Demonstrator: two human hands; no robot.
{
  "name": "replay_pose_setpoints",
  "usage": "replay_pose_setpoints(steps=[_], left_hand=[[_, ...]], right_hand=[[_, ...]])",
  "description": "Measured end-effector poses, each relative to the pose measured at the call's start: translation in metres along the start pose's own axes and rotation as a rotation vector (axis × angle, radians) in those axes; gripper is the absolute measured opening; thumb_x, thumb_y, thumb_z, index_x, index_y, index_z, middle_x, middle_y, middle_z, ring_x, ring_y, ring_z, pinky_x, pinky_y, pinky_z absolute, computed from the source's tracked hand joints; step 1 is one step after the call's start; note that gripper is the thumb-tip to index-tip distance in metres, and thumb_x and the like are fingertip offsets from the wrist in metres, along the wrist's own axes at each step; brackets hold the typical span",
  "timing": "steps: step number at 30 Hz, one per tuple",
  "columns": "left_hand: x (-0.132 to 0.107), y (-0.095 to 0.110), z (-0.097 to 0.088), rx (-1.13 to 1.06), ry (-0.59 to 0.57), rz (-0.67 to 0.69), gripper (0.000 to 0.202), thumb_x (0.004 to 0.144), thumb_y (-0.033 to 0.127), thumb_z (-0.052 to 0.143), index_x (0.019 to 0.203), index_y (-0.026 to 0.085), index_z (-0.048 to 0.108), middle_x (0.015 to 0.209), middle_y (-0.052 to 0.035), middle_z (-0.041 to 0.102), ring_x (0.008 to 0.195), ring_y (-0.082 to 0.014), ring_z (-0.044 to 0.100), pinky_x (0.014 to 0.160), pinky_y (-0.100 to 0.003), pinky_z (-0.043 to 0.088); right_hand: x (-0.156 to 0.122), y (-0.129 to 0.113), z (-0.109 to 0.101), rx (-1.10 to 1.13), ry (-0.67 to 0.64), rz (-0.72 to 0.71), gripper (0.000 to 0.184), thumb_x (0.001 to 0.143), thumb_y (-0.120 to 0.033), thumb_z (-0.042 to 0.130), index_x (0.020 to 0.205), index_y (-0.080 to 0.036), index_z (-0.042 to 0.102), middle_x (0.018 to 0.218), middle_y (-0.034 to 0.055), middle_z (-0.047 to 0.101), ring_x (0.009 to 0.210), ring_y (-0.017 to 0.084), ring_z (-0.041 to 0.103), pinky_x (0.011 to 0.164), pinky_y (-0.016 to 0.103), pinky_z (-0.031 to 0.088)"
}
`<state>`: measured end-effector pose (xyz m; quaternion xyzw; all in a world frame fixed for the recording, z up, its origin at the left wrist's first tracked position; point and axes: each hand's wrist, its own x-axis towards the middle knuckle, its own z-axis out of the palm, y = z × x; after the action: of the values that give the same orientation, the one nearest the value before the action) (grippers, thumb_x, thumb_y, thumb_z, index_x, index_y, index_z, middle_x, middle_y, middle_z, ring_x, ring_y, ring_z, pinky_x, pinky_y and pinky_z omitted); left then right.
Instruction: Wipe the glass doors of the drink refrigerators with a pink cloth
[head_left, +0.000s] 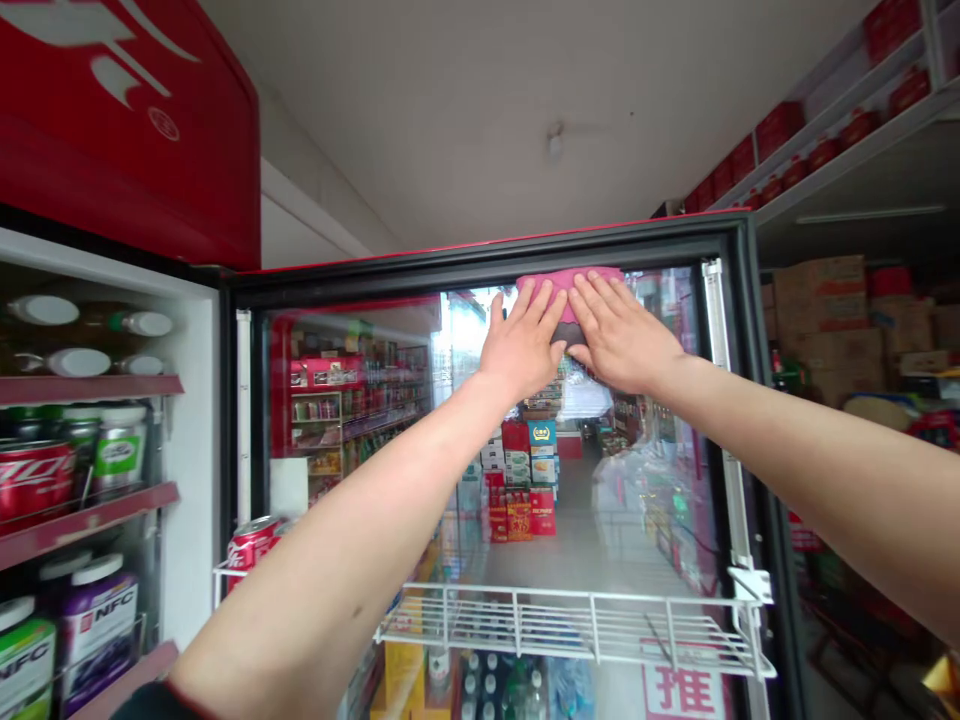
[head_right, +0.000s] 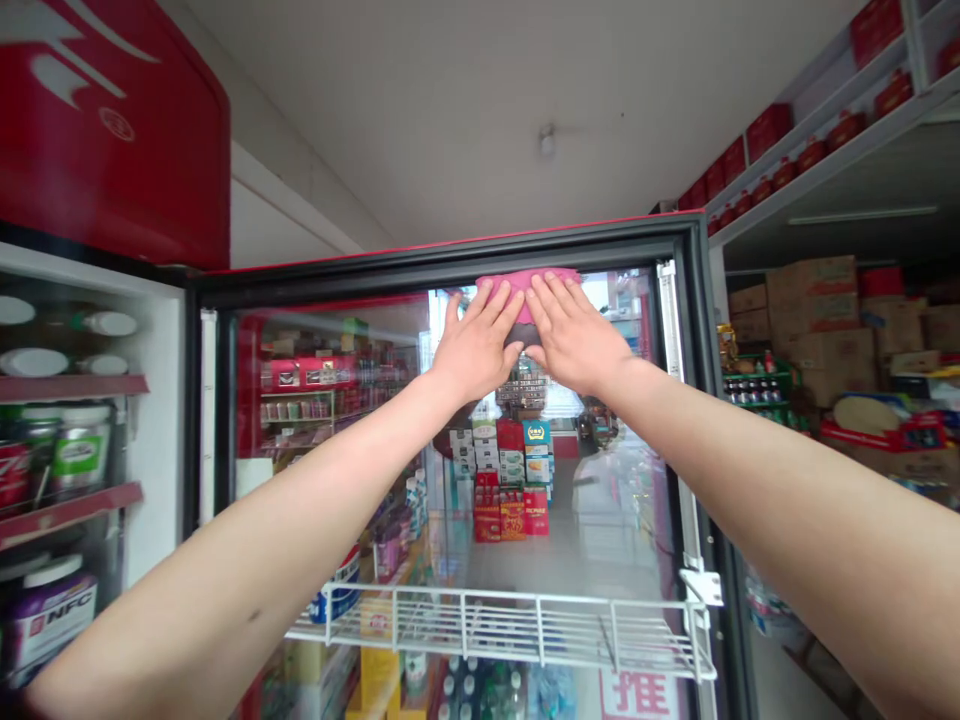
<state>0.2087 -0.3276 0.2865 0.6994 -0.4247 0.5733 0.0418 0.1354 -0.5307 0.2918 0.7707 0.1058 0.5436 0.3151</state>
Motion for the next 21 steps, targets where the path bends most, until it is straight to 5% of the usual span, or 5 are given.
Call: replay_pose_setpoints(steps=[7,13,21], left_hand=[[0.027,0.039,0.011,-0.007,0.011,0.022,0.066,0.112,0.035,0.042,0.174,0.014,0.033,0.185,-0.0122,0.026,0.172,-0.0357,0.020,0.135,-0.071,0.020],[0.047,0.071,0.024,-0.017,0.049,0.031,0.064,0.112,0.028,0.038,0.175,0.017,0.032,0.186,-0.0102,0.025,0.172,-0.0336,0.019,0.137,-0.069,0.018],[0.054,0.107,0.037,-0.083,0.073,-0.013,0.067,0.108,0.020,0.041,0.175,0.021,0.033,0.186,-0.0098,0.024,0.173,-0.0334,0.018,0.138,-0.070,0.014]], right_hand=[[-0.029,0.035,-0.010,-0.005,0.006,0.047,0.081,0.110,-0.044,0.045,0.173,0.003,0.023,0.180,0.0294,0.025,0.169,0.045,0.023,0.134,0.072,0.022],[-0.049,0.056,-0.016,-0.044,0.002,0.127,0.069,0.113,-0.039,0.038,0.166,0.006,0.039,0.175,0.0308,0.036,0.166,0.043,0.031,0.135,0.067,0.022],[-0.073,0.052,-0.015,-0.062,0.022,0.261,0.068,0.112,-0.036,0.036,0.168,0.003,0.036,0.177,0.0280,0.034,0.168,0.039,0.028,0.136,0.065,0.020]])
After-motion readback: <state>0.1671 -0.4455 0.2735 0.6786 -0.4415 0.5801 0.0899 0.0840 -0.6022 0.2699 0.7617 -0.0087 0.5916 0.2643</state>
